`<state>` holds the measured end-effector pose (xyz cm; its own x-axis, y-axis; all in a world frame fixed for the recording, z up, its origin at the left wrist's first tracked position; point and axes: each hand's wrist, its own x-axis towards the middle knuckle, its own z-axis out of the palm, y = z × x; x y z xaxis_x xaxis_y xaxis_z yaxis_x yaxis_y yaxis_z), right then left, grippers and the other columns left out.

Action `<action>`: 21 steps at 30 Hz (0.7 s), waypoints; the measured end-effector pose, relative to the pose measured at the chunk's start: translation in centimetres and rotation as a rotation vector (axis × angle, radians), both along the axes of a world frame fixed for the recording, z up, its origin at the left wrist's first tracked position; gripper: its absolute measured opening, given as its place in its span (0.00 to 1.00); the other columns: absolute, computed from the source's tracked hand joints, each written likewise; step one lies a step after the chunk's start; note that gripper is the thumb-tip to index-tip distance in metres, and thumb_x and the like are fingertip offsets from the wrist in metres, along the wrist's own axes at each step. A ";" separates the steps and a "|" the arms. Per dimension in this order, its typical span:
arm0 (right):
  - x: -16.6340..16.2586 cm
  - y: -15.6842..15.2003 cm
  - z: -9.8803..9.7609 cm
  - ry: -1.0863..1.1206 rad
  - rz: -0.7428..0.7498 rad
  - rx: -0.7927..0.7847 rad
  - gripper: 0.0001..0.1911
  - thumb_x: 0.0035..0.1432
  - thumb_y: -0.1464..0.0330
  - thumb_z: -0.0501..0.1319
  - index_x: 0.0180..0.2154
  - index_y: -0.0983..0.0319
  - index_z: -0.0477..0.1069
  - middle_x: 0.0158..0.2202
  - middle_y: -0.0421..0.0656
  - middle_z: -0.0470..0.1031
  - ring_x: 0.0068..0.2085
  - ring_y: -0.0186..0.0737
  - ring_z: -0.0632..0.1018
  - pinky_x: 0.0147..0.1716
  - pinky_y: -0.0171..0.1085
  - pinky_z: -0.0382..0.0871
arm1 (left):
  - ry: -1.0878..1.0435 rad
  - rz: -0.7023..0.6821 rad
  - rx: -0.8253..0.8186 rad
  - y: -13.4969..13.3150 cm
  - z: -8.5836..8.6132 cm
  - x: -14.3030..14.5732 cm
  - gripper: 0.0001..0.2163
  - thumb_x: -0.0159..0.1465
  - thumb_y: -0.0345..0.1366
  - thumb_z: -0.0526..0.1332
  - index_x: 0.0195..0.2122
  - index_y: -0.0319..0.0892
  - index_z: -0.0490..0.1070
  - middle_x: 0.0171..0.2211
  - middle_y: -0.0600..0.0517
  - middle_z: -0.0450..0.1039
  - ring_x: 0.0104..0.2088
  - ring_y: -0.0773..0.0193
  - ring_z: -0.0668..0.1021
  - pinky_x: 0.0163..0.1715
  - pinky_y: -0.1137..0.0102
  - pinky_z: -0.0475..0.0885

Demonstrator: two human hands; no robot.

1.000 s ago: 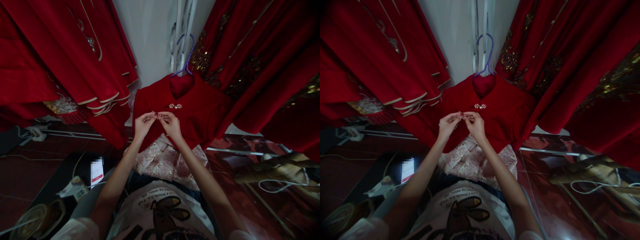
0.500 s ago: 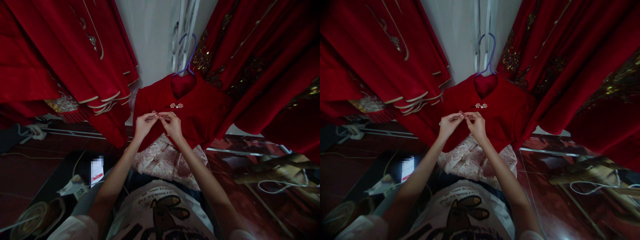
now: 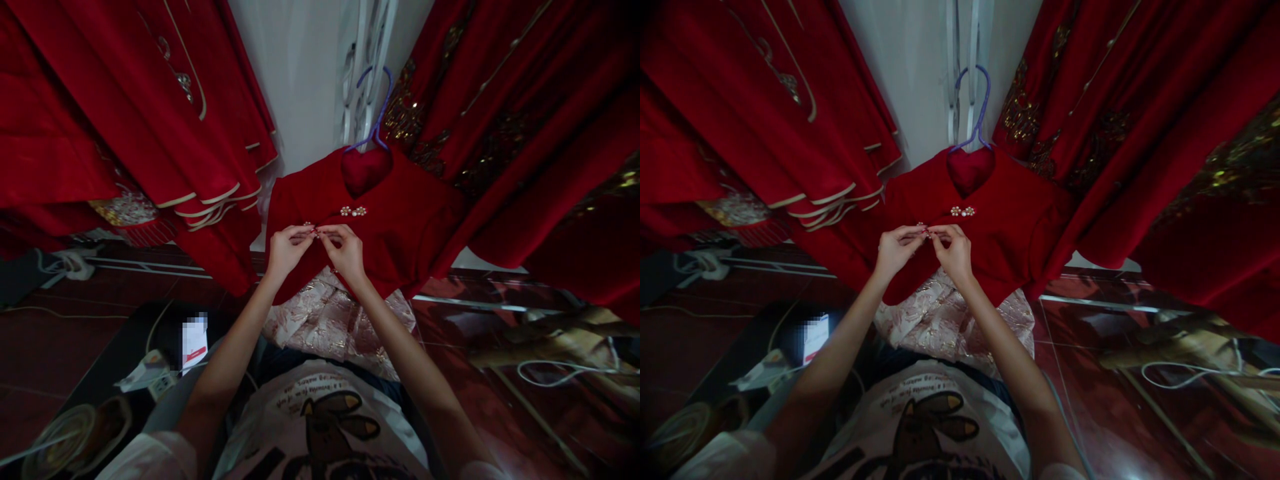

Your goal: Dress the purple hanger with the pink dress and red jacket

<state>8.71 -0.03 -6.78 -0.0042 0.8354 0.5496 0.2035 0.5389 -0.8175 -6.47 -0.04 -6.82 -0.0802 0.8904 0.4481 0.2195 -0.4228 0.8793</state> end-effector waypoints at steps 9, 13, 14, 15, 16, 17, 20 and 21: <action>-0.1 0.2 0.5 -0.048 -0.059 0.026 0.07 0.60 0.67 0.61 0.38 0.61 0.76 0.39 0.44 0.76 0.36 0.34 0.79 0.40 0.35 0.77 | 0.087 -0.015 0.021 -0.2 0.2 -0.4 0.08 0.56 0.36 0.67 0.36 0.40 0.80 0.36 0.48 0.82 0.33 0.62 0.82 0.38 0.67 0.79; 1.0 -0.1 0.6 -0.040 0.050 -0.032 0.08 0.62 0.65 0.59 0.41 0.61 0.74 0.40 0.44 0.79 0.40 0.36 0.80 0.42 0.36 0.77 | 0.078 -0.043 0.009 -0.1 -0.3 -0.8 0.09 0.60 0.38 0.64 0.39 0.41 0.78 0.40 0.47 0.81 0.38 0.63 0.82 0.41 0.68 0.77; 1.5 -0.3 0.6 -0.045 0.075 -0.051 0.09 0.62 0.65 0.59 0.41 0.60 0.74 0.41 0.44 0.79 0.41 0.36 0.81 0.42 0.36 0.77 | 0.069 -0.023 0.010 -0.1 -0.7 -0.9 0.09 0.62 0.38 0.63 0.40 0.42 0.76 0.41 0.47 0.80 0.39 0.63 0.82 0.42 0.68 0.77; 2.2 -0.6 0.7 -0.059 0.090 -0.065 0.09 0.63 0.65 0.58 0.42 0.60 0.74 0.41 0.43 0.80 0.42 0.36 0.81 0.43 0.37 0.77 | 0.064 0.005 0.013 -0.2 -1.2 -1.1 0.09 0.62 0.38 0.62 0.42 0.42 0.75 0.41 0.47 0.80 0.40 0.63 0.82 0.43 0.68 0.77; 2.9 -0.9 0.6 -0.082 0.093 -0.078 0.10 0.63 0.65 0.58 0.42 0.60 0.74 0.41 0.43 0.80 0.42 0.36 0.81 0.42 0.37 0.77 | 0.062 0.036 0.015 -0.4 -1.8 -1.3 0.08 0.63 0.37 0.61 0.42 0.42 0.74 0.41 0.47 0.79 0.42 0.63 0.81 0.44 0.67 0.76; 3.7 -1.3 0.5 -0.113 0.091 -0.094 0.10 0.62 0.65 0.58 0.42 0.60 0.75 0.41 0.43 0.80 0.40 0.36 0.81 0.41 0.37 0.77 | 0.062 0.062 0.008 -0.6 -2.5 -1.5 0.08 0.63 0.36 0.60 0.42 0.42 0.73 0.41 0.47 0.79 0.42 0.64 0.81 0.44 0.67 0.76; 6.0 -2.6 -0.3 -0.252 0.098 -0.165 0.08 0.61 0.66 0.59 0.40 0.60 0.75 0.35 0.42 0.79 0.34 0.35 0.80 0.35 0.36 0.76 | 0.052 0.065 -0.118 -1.7 -4.4 -2.2 0.06 0.63 0.33 0.58 0.41 0.42 0.71 0.37 0.49 0.77 0.36 0.66 0.81 0.37 0.69 0.78; 6.7 -3.0 -0.6 -0.319 0.101 -0.183 0.08 0.60 0.66 0.60 0.40 0.60 0.74 0.34 0.42 0.79 0.33 0.35 0.79 0.35 0.37 0.75 | 0.040 0.028 -0.191 -2.2 -4.9 -2.5 0.07 0.62 0.32 0.58 0.41 0.42 0.70 0.37 0.49 0.76 0.32 0.67 0.80 0.33 0.70 0.78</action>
<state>15.39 -3.06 -7.41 -0.2385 0.9062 0.3493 0.4165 0.4204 -0.8061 -8.94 -2.24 -11.77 -0.0917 0.9573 0.2743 0.2651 -0.2420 0.9333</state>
